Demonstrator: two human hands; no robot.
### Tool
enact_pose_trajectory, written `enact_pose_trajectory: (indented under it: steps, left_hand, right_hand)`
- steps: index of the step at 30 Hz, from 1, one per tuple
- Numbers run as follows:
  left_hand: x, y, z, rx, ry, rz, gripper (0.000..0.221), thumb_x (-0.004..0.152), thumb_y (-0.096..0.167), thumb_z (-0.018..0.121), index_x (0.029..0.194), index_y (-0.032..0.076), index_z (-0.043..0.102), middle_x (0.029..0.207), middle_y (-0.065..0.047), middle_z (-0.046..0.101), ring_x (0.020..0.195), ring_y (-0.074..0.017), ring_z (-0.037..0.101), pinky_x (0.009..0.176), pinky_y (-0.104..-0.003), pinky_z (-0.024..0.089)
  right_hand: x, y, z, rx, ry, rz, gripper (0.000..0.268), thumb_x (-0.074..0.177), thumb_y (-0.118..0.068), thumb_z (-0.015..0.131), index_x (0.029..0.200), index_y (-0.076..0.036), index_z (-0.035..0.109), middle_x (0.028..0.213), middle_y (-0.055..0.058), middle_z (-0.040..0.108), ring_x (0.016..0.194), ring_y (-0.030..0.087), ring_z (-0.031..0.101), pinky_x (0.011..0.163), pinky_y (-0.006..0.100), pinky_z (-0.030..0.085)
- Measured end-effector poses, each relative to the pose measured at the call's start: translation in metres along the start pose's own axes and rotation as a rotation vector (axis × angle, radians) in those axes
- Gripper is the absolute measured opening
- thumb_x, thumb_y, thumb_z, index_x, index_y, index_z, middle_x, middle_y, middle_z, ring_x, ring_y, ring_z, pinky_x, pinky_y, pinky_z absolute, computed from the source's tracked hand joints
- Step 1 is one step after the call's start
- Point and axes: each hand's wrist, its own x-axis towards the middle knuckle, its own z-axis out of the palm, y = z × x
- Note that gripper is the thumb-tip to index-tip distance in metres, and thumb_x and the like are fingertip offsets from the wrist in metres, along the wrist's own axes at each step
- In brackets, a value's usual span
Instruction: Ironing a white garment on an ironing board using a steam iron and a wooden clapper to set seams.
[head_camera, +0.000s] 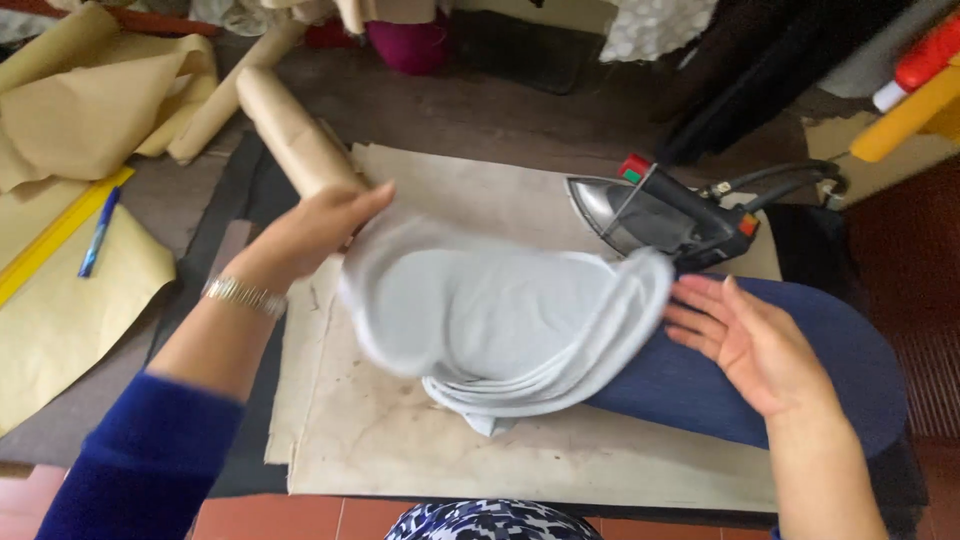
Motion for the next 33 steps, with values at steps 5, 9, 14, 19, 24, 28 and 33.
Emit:
enact_pose_trajectory:
  steps: [5, 9, 14, 19, 24, 28, 33]
  left_hand:
    - [0.008, -0.034, 0.010, -0.244, -0.160, -0.018, 0.052, 0.086, 0.037, 0.051, 0.126, 0.006, 0.062, 0.120, -0.006, 0.065, 0.113, -0.0181, 0.058, 0.096, -0.035, 0.046]
    - [0.017, -0.054, 0.014, -0.392, -0.150, 0.107, 0.043, 0.090, 0.025, 0.062, 0.118, -0.007, 0.066, 0.104, -0.023, 0.068, 0.096, -0.0365, 0.067, 0.085, -0.047, 0.052]
    - [0.021, -0.063, 0.013, -0.406, -0.192, 0.166, 0.038, 0.089, 0.015, 0.061, 0.119, -0.008, 0.065, 0.098, -0.028, 0.069, 0.091, -0.0399, 0.067, 0.086, -0.049, 0.052]
    - [-0.014, -0.070, 0.005, -0.590, -0.244, 0.274, 0.032, 0.089, 0.014, 0.058, 0.112, -0.007, 0.065, 0.093, -0.012, 0.068, 0.077, -0.0169, 0.061, 0.063, -0.027, 0.046]
    - [-0.054, -0.075, 0.032, -0.475, -0.320, 0.026, 0.030, 0.079, 0.003, 0.070, 0.108, -0.004, 0.075, 0.095, -0.012, 0.078, 0.083, -0.0201, 0.067, 0.077, -0.030, 0.051]
    - [-0.032, -0.124, 0.066, -0.528, -0.609, 0.124, 0.016, 0.088, 0.011, 0.067, 0.097, -0.002, 0.069, 0.086, -0.004, 0.065, 0.078, -0.0114, 0.061, 0.069, -0.028, 0.052]
    - [-0.030, -0.117, 0.061, -0.312, -0.463, 0.093, 0.025, 0.090, 0.019, 0.066, 0.083, -0.004, 0.073, 0.072, -0.007, 0.062, 0.064, -0.0162, 0.057, 0.057, -0.029, 0.042]
  right_hand:
    - [-0.018, 0.006, 0.000, -0.439, 0.249, -0.246, 0.028, 0.094, -0.020, 0.056, 0.112, 0.001, 0.062, 0.090, 0.019, 0.064, 0.062, 0.024, 0.057, 0.061, 0.033, 0.049]
    - [-0.018, 0.008, 0.024, -0.844, -0.045, -0.492, 0.034, 0.081, -0.006, 0.067, 0.114, -0.011, 0.070, 0.063, 0.012, 0.070, 0.048, 0.021, 0.068, 0.051, 0.032, 0.056]
    - [-0.025, 0.011, 0.062, -1.117, -0.298, -0.538, 0.027, 0.082, -0.014, 0.065, 0.107, -0.020, 0.069, 0.060, 0.009, 0.071, 0.050, 0.025, 0.067, 0.050, 0.034, 0.054]
    - [-0.043, 0.031, -0.049, -0.689, -0.349, -0.299, 0.012, 0.087, -0.014, 0.065, 0.086, -0.004, 0.072, 0.058, 0.004, 0.065, 0.050, 0.012, 0.058, 0.052, 0.024, 0.049]
    - [-0.082, 0.095, -0.227, 0.007, -0.346, -0.348, 0.013, 0.082, -0.003, 0.067, 0.072, 0.004, 0.063, 0.056, 0.016, 0.059, 0.056, 0.036, 0.068, 0.060, 0.042, 0.046]
    - [-0.087, 0.072, -0.234, -0.605, 0.194, 0.318, 0.018, 0.087, 0.006, 0.067, 0.089, 0.018, 0.080, 0.070, 0.032, 0.073, 0.066, 0.042, 0.072, 0.068, 0.048, 0.057]
    - [-0.057, -0.008, -0.073, -0.844, 0.453, -0.137, 0.021, 0.092, -0.018, 0.064, 0.107, -0.009, 0.075, 0.090, 0.005, 0.073, 0.078, 0.015, 0.063, 0.073, 0.026, 0.045]
